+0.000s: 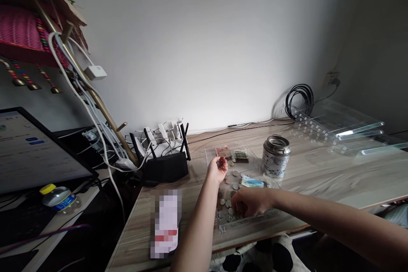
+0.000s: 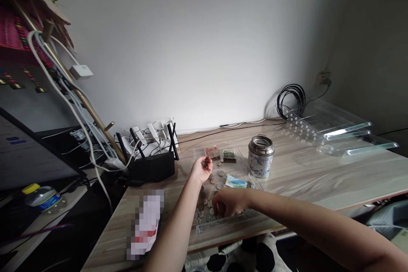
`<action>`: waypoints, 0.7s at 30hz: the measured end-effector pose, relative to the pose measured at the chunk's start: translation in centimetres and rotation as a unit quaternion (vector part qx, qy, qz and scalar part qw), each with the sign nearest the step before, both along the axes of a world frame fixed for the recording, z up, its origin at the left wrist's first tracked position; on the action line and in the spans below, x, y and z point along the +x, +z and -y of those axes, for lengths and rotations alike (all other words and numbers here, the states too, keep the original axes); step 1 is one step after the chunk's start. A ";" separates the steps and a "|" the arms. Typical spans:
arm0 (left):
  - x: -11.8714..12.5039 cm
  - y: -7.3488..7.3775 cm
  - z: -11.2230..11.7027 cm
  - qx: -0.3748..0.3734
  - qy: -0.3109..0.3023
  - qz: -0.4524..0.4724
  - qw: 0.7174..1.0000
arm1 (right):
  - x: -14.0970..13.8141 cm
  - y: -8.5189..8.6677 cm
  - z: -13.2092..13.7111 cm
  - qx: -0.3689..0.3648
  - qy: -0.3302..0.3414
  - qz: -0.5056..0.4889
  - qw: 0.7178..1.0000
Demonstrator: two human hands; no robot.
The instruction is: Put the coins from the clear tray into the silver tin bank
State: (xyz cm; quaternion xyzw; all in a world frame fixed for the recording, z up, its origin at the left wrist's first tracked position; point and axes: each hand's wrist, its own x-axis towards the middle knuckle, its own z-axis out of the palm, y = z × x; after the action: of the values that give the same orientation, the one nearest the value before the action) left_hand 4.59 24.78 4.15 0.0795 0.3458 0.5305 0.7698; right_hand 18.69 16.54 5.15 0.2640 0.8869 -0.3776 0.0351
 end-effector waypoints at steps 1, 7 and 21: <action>0.0 0.0 0.0 0.004 0.000 -0.001 1.000 | -0.2 0.2 0.0 0.009 0.010 0.006 1.000; -0.2 0.1 0.0 0.011 -0.003 0.005 1.000 | -0.7 0.0 -0.3 0.069 0.026 0.029 0.997; -0.1 0.1 -0.3 0.010 0.038 0.050 0.998 | -2.5 7.5 -7.6 0.218 -0.226 -0.171 0.934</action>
State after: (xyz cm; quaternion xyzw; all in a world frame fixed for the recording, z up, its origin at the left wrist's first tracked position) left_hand 4.51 25.12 4.23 0.0479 0.3044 0.5658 0.7648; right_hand 16.22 24.10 12.64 0.3898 0.8571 -0.2122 -0.2615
